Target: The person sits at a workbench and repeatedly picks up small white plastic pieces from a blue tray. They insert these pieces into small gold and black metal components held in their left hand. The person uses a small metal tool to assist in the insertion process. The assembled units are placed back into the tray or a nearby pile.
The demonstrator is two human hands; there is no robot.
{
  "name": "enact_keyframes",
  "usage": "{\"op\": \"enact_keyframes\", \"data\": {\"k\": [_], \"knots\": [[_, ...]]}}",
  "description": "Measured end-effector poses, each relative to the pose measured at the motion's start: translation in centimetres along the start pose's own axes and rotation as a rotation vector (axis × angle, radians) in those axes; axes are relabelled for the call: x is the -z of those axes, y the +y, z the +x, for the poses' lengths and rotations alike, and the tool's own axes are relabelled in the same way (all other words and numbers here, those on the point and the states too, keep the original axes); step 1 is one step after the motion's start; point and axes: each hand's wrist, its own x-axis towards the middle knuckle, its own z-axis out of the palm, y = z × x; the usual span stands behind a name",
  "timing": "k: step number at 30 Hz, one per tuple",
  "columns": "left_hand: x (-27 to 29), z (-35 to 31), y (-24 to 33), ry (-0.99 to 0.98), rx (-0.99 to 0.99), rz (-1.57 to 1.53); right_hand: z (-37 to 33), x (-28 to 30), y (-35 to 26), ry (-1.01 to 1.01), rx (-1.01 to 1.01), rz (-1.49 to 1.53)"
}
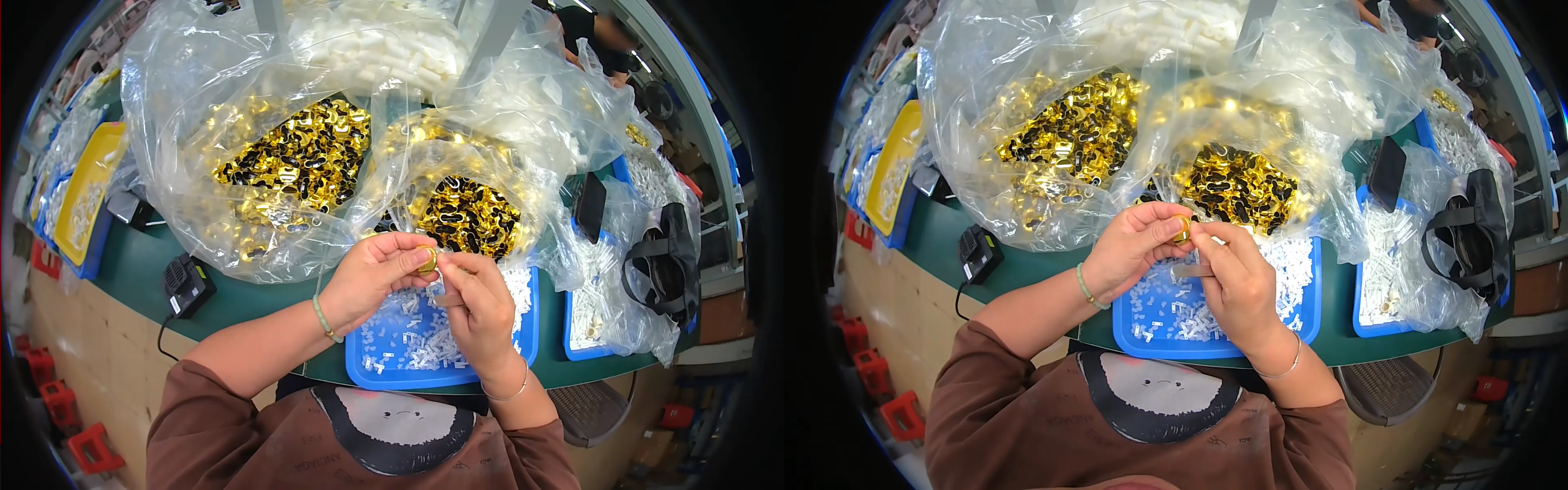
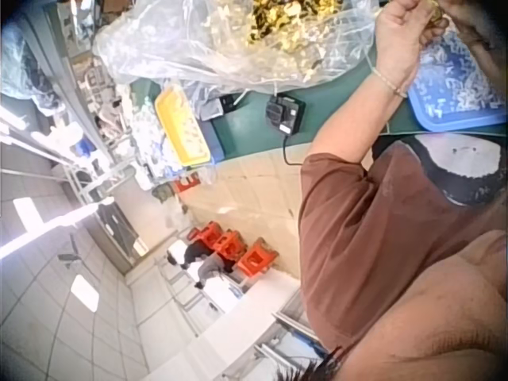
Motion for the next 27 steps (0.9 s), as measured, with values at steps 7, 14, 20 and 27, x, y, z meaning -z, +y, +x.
{"op": "enact_keyframes", "data": {"k": [7, 14, 20, 27], "knots": [[-0.1, 0.2, 0.4, -0.054, 0.08, -0.037, 0.0, 0.9, -0.4, -0.033, -0.14, 0.085], [0.5, 0.4, 0.2, -0.143, 0.116, -0.151, 0.3, 0.5, -0.5, -0.012, -0.092, 0.127], [1.0, 0.5, -0.1, -0.17, 0.141, -0.165, 0.2, 0.9, -0.6, -0.071, -0.16, 0.231], [1.7, 0.9, 1.7, -0.352, 0.122, -0.789, 0.6, 1.8, 0.3, 0.158, -0.203, 0.141]]}}
